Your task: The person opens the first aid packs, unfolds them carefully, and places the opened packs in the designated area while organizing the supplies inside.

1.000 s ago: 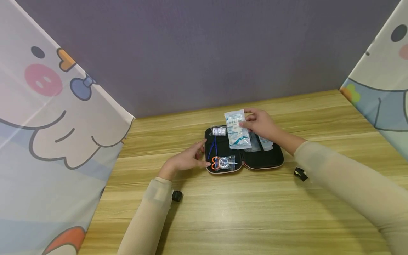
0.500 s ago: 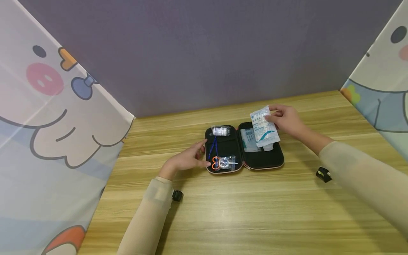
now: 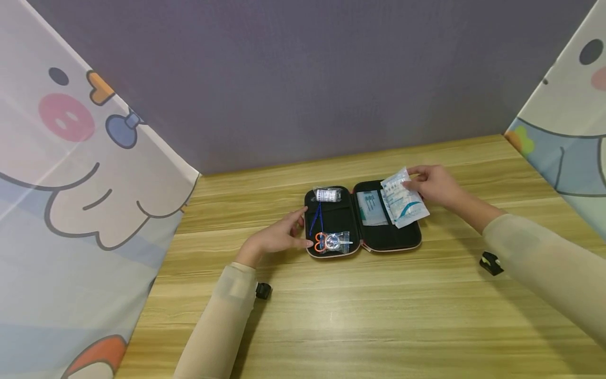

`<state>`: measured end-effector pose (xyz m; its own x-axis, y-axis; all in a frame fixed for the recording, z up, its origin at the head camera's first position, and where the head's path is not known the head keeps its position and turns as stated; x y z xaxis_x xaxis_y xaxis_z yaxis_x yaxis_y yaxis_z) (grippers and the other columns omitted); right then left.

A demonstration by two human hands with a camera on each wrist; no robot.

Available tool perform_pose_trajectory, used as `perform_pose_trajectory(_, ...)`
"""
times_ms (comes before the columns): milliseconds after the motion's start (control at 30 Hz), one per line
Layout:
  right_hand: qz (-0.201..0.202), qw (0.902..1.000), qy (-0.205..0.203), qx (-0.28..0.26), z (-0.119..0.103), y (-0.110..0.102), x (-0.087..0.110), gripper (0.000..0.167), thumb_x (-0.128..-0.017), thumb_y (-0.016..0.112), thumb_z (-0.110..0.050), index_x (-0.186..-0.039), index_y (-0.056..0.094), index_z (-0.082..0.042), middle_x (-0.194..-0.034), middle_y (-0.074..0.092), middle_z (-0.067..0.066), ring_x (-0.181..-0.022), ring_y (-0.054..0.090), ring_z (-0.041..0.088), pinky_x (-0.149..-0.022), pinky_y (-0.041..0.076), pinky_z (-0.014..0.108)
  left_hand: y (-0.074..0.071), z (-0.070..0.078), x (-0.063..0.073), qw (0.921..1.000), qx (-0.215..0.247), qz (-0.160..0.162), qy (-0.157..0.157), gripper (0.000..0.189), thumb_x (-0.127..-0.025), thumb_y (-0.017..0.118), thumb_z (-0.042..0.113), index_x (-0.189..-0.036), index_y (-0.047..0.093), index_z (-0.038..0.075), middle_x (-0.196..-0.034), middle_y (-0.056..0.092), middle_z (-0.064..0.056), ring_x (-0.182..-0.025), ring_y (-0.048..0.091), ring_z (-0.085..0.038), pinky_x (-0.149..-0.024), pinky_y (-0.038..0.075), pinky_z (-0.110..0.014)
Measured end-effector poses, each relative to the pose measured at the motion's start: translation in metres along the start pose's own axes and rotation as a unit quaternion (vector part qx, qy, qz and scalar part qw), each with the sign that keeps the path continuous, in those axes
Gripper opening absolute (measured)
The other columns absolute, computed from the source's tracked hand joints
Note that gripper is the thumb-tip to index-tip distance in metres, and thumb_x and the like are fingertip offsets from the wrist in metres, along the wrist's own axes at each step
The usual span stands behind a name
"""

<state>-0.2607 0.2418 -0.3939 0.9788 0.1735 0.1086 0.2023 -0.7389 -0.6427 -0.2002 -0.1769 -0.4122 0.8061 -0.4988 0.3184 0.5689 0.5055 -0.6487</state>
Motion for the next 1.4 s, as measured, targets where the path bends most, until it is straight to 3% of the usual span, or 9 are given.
perform_pose_trajectory(233,-0.008,0.9997,-0.002,0.023,0.006,0.001,0.003,0.056,-0.103,0.068,-0.023,-0.145,0.055,0.012,-0.127,0.069,0.035,-0.080,0.064,0.008,-0.065,0.052,0.024,0.000,0.003,-0.002,1.0000,-0.004,-0.004,0.002,0.105,-0.097,0.079,0.035,-0.173,0.010,0.015,-0.142,0.049,-0.012,-0.117,0.053,-0.023,-0.106,0.048,-0.041)
perform_pose_trajectory(467,-0.013,0.9985,-0.002,0.053,0.002,0.005,0.002,0.055,-0.100,0.069,-0.022,-0.140,0.058,0.014,-0.101,0.073,0.022,-0.071,0.061,0.013,-0.067,0.049,0.029,-0.001,0.001,-0.002,1.0000,-0.003,-0.004,0.002,0.105,-0.097,0.079,0.034,-0.173,0.010,0.014,-0.142,0.049,-0.013,-0.115,0.053,-0.024,-0.104,0.049,-0.041)
perform_pose_trajectory(800,-0.053,0.9978,0.027,-0.031,-0.003,0.016,-0.004,0.056,-0.102,0.069,-0.018,-0.143,0.050,0.015,-0.067,0.065,-0.003,-0.060,0.060,0.009,-0.058,0.052,0.027,0.000,0.001,-0.003,1.0000,-0.004,-0.004,0.003,0.104,-0.097,0.079,0.034,-0.173,0.011,0.013,-0.141,0.049,-0.013,-0.114,0.052,-0.023,-0.104,0.048,-0.041)
perform_pose_trajectory(1167,-0.098,0.9936,0.047,-0.030,-0.007,0.031,-0.004,0.041,-0.100,0.073,-0.015,-0.125,0.057,0.013,-0.059,0.067,0.002,-0.052,0.064,0.009,-0.054,0.056,0.024,0.000,0.001,-0.005,0.9999,0.001,-0.008,0.007,0.104,-0.097,0.079,0.032,-0.172,0.011,0.012,-0.142,0.050,-0.014,-0.118,0.053,-0.025,-0.107,0.048,-0.043)
perform_pose_trajectory(1400,-0.110,0.9916,0.059,-0.034,-0.018,0.040,-0.007,0.032,-0.102,0.069,-0.013,-0.116,0.053,0.010,-0.057,0.064,0.000,-0.050,0.063,0.006,-0.053,0.056,0.022,0.000,0.003,-0.001,0.9995,0.023,-0.017,-0.011,0.107,-0.096,0.080,0.036,-0.173,0.009,0.018,-0.163,0.042,-0.016,-0.133,0.053,-0.031,-0.118,0.045,-0.053)
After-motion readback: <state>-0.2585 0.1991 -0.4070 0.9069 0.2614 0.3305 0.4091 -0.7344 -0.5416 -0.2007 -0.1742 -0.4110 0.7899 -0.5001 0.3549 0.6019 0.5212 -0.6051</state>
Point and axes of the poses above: each hand's wrist, its own x-axis away from the middle knuckle, its own y-axis out of the palm, z = x × y, the point moved 1 cm from there along -x, towards the middle knuckle
